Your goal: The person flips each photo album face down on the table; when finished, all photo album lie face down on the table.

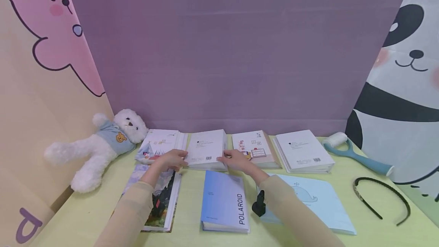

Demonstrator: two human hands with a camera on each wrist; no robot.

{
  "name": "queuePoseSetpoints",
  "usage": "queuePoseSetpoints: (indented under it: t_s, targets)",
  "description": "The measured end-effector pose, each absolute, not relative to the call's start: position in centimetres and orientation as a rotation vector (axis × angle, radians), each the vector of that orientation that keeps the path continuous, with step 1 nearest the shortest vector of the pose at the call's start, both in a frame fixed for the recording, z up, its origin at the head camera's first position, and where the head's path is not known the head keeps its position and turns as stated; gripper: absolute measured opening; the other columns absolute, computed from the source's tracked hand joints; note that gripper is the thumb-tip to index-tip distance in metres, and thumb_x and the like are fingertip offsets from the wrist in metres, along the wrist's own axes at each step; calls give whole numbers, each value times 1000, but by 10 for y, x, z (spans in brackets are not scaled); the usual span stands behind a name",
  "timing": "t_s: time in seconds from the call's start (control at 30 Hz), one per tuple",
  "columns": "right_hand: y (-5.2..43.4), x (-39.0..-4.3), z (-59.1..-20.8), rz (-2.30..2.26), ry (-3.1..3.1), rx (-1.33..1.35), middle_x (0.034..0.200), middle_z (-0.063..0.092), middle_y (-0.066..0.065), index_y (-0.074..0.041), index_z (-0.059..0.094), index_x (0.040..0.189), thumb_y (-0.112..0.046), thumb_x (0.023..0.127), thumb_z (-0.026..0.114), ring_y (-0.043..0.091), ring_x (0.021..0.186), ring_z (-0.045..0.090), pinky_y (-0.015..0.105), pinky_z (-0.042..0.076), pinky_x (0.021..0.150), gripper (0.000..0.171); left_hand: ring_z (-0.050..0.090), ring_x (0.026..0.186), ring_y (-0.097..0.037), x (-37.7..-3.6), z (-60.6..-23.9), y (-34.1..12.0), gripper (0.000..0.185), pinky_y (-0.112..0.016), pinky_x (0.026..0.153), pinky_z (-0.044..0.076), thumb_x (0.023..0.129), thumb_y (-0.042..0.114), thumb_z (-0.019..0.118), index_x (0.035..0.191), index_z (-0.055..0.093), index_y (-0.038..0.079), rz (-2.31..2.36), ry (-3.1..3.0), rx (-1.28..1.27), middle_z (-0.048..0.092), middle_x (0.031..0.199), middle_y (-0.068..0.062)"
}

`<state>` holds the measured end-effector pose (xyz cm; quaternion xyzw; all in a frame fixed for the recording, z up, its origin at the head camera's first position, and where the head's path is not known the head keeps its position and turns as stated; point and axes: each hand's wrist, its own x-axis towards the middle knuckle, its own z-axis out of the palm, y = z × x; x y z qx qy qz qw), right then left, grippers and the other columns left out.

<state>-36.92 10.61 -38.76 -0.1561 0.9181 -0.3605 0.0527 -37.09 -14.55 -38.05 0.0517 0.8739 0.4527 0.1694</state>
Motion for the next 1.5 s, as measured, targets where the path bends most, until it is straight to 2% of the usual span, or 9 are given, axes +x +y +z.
queuePoseSetpoints:
  t_s: [0.07,0.17,0.5,0.63,0.8,0.9,1.13,1.33,1.5]
  targets:
    - [107,-369,-388,-1136,2770,-431,121,53,10,-8,53,118,-38,82,57,25,113,47,39,42,90,47,46,69,-12,-372,-381,-145,54,-24,60,47,82,4,55,132,36,-2,1306,2464,132,35,136,-19]
    - [108,-370,-389,-1170,2748,-385,128,47,13,-5,42,128,-40,79,61,28,119,42,42,38,95,63,44,64,-13,-373,-382,-145,54,-24,60,47,82,3,54,132,34,-2,1318,2444,119,34,136,-19]
    - [110,-374,-389,-1167,2754,-384,133,42,12,-6,37,133,-38,83,56,29,122,38,42,35,97,62,46,77,-14,-372,-380,-142,52,-26,63,47,85,6,52,133,34,3,1299,2430,91,33,138,-14]
    - [112,-375,-389,-1187,2745,-394,134,41,12,-6,36,133,-38,84,56,29,122,38,43,35,97,62,44,76,-15,-372,-378,-140,51,-27,64,46,85,6,52,133,36,4,1284,2421,85,34,138,-13]
    - [112,-374,-388,-1185,2746,-391,134,41,12,-7,35,134,-37,84,56,28,123,38,42,35,98,62,45,84,-17,-371,-376,-140,48,-30,73,47,85,7,52,131,39,2,1253,2430,104,40,130,-14]
    - [111,-373,-387,-1180,2751,-401,134,41,12,-6,35,134,-36,84,55,28,123,38,42,35,98,61,45,92,-18,-371,-376,-141,48,-33,79,47,84,8,53,130,40,2,1241,2429,123,38,133,-15]
    - [110,-373,-389,-1177,2733,-367,134,41,11,-9,36,134,-38,84,55,28,124,36,45,33,99,61,45,87,-15,-373,-381,-143,46,-29,74,46,86,12,51,130,41,2,1236,2409,125,37,135,-14]
    - [109,-374,-390,-1126,2747,-327,135,41,7,-13,35,135,-41,83,54,26,126,34,44,32,99,62,45,92,-15,-373,-381,-144,44,-30,77,47,87,15,51,129,42,3,1235,2415,138,38,135,-13]
    - [108,-372,-388,-1094,2768,-336,135,40,8,-12,35,135,-41,84,54,26,126,34,44,33,98,62,45,98,-16,-373,-380,-143,44,-33,82,46,87,15,51,129,43,3,1222,2421,149,38,134,-14]
